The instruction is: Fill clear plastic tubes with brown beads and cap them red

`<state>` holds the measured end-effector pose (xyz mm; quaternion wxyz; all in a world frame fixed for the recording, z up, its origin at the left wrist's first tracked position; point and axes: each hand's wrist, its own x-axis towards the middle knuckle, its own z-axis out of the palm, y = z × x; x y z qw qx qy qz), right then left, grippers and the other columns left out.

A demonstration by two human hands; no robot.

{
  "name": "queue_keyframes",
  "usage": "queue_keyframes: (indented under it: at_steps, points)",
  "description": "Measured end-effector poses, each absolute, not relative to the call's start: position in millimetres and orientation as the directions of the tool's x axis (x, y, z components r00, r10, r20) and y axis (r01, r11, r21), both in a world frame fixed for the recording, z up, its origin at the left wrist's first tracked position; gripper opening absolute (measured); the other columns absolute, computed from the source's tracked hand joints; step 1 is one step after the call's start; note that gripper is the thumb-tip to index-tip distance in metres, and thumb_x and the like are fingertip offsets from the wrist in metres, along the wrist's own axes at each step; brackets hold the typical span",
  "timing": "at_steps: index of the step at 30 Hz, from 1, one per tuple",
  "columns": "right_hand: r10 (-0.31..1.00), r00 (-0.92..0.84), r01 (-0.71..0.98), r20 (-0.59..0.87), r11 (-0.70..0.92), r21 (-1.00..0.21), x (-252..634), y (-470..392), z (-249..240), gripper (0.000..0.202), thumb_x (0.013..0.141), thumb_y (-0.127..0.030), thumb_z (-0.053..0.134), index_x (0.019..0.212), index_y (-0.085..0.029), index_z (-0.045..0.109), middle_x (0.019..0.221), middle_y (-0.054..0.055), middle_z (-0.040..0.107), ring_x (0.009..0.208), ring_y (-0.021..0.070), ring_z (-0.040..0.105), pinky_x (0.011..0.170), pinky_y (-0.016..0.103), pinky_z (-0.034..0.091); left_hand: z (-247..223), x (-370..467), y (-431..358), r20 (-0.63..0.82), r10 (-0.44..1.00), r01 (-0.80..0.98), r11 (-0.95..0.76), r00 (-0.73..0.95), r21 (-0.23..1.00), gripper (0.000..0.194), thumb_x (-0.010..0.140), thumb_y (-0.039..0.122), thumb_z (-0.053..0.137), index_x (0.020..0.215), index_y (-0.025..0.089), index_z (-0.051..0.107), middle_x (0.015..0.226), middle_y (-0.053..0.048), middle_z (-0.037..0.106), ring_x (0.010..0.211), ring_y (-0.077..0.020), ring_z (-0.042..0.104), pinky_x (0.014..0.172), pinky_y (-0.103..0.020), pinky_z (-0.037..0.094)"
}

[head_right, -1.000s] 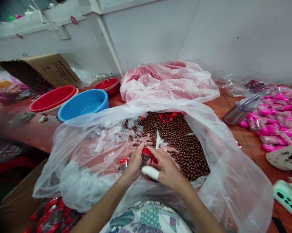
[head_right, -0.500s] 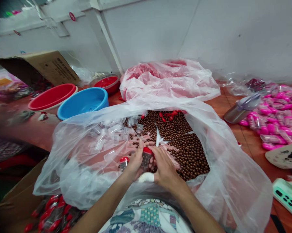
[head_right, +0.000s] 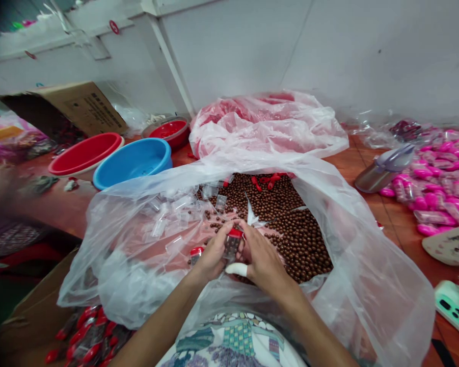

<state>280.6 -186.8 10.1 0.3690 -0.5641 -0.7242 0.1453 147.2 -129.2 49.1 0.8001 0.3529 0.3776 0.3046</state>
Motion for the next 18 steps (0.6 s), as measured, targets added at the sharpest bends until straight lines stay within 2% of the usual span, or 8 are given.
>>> queue_keyframes:
  at_steps: [2, 4, 5, 7, 9, 14, 18]
  points:
    - [0.947, -0.087, 0.738, 0.309, 0.269, -0.619, 299, -186, 7, 0.073, 0.077, -0.024, 0.058, 0.141, -0.018, 0.023, 0.136, 0.013, 0.043, 0.124, 0.0255, 0.042, 0.099, 0.041, 0.039, 54, 142, -124, -0.409, 0.739, -0.243, 0.599, 0.535, 0.763, 0.045, 0.085, 0.047, 0.043, 0.122, 0.021, 0.045, 0.061, 0.002, 0.057, 0.048, -0.011, 0.055, 0.047, -0.021, 0.043]
    - [0.97, -0.01, 0.812, 0.245, 0.15, -0.563, 321, -187, 1, 0.055, 0.078, -0.011, 0.048, 0.131, -0.022, 0.042, 0.127, 0.01, 0.052, 0.116, 0.0246, 0.048, 0.095, 0.04, 0.041, 59, 135, -119, -0.413, 0.727, -0.264, 0.619, 0.548, 0.739, 0.045, 0.085, 0.047, 0.043, 0.122, 0.021, 0.046, 0.064, 0.001, 0.059, 0.05, -0.0119, 0.056, 0.048, -0.022, 0.045]
    - [0.979, 0.022, 0.854, 0.201, 0.086, -0.513, 332, -187, -3, 0.053, 0.074, -0.005, 0.045, 0.124, -0.022, 0.052, 0.12, 0.009, 0.056, 0.109, 0.0245, 0.052, 0.091, 0.039, 0.043, 61, 132, -118, -0.409, 0.725, -0.274, 0.623, 0.553, 0.733, 0.044, 0.085, 0.047, 0.043, 0.121, 0.022, 0.046, 0.066, 0.001, 0.059, 0.05, -0.0122, 0.057, 0.048, -0.023, 0.046]
    - [0.993, 0.05, 0.916, 0.109, -0.002, -0.402, 350, -188, -11, 0.056, 0.065, 0.002, 0.043, 0.113, -0.023, 0.061, 0.107, 0.008, 0.062, 0.097, 0.0238, 0.056, 0.085, 0.036, 0.045, 64, 126, -116, -0.389, 0.724, -0.293, 0.621, 0.57, 0.727, 0.042, 0.086, 0.045, 0.044, 0.12, 0.021, 0.048, 0.069, 0.0, 0.06, 0.051, -0.0122, 0.057, 0.048, -0.023, 0.046]
    - [0.998, 0.034, 0.943, 0.043, -0.018, -0.333, 358, -189, -16, 0.061, 0.061, 0.005, 0.042, 0.111, -0.022, 0.064, 0.097, 0.008, 0.064, 0.09, 0.0227, 0.056, 0.081, 0.033, 0.044, 63, 122, -115, -0.378, 0.718, -0.3, 0.624, 0.585, 0.721, 0.039, 0.085, 0.043, 0.047, 0.117, 0.02, 0.05, 0.072, -0.001, 0.062, 0.052, -0.0118, 0.057, 0.047, -0.023, 0.046]
    - [0.999, -0.023, 0.951, -0.034, 0.011, -0.309, 355, -184, -16, 0.065, 0.061, 0.006, 0.038, 0.115, -0.023, 0.062, 0.087, 0.007, 0.063, 0.084, 0.0195, 0.058, 0.076, 0.028, 0.042, 57, 122, -114, -0.432, 0.673, -0.267, 0.678, 0.6, 0.685, 0.044, 0.086, 0.05, 0.044, 0.099, 0.011, 0.061, 0.074, -0.006, 0.064, 0.052, -0.0102, 0.056, 0.046, -0.02, 0.045]
    - [0.998, 0.007, 0.926, -0.056, -0.028, -0.376, 355, -178, -16, 0.055, 0.061, 0.005, 0.039, 0.104, -0.017, 0.065, 0.09, 0.008, 0.065, 0.086, 0.0196, 0.059, 0.078, 0.027, 0.041, 57, 125, -118, -0.438, 0.658, -0.263, 0.693, 0.613, 0.672, 0.046, 0.088, 0.052, 0.037, 0.099, 0.013, 0.061, 0.074, -0.006, 0.065, 0.049, -0.0105, 0.055, 0.043, -0.02, 0.044]
